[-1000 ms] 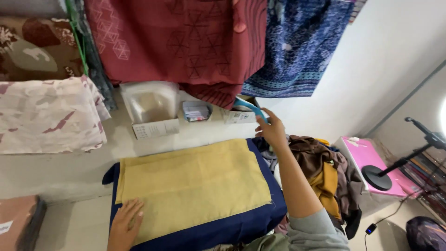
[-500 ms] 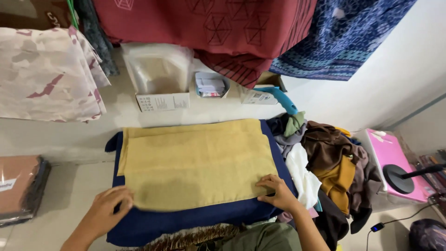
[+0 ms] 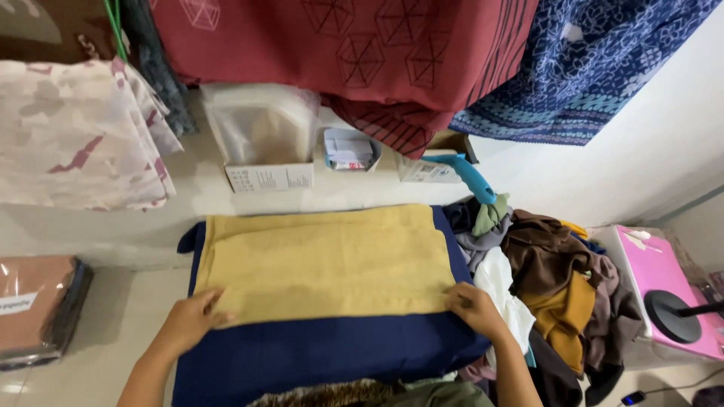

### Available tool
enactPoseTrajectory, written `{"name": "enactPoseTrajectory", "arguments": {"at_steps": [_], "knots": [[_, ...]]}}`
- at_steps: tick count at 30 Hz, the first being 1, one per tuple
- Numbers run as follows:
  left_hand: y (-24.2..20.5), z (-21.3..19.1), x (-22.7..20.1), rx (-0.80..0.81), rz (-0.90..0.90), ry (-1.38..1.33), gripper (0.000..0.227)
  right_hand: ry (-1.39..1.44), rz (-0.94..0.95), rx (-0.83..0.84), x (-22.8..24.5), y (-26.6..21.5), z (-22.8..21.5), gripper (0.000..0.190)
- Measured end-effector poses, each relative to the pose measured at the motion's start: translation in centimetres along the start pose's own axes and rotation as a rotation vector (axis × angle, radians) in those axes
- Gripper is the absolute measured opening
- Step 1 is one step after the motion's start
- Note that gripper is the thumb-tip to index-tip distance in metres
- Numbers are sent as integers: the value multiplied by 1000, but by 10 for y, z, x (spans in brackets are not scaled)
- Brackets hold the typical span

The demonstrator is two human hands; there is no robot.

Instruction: Using a lint roller to clean a yellow cloth and then folding it neatly.

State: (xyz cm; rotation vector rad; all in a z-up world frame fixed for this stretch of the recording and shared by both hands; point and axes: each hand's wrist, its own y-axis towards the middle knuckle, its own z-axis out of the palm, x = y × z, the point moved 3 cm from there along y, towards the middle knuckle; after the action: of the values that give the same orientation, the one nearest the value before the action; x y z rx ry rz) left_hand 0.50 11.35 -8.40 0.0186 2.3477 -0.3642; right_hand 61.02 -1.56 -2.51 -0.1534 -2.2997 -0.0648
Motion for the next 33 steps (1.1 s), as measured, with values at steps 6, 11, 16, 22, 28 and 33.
{"name": "enactPoseTrajectory", "arguments": {"at_steps": [6, 11, 16, 22, 28, 33], "knots": [[-47, -19, -7, 70, -76, 64, 40, 541, 134, 1, -33, -17, -12, 13], [-20, -27, 11, 3, 11, -256, 36, 129, 108, -159, 45, 9, -27, 13], [34, -35, -42, -384, 211, 30, 35, -57, -176, -331, 40, 104, 2, 10], [108, -18, -17, -563, 340, 332, 37, -396, -378, -424, 5, 172, 32, 15], [69, -26, -4, -496, 371, 167, 38, -153, -383, -371, 46, 113, 13, 7], [86, 13, 157, -92, 425, -215, 17, 273, 6, 92, -18, 46, -19, 13]]}}
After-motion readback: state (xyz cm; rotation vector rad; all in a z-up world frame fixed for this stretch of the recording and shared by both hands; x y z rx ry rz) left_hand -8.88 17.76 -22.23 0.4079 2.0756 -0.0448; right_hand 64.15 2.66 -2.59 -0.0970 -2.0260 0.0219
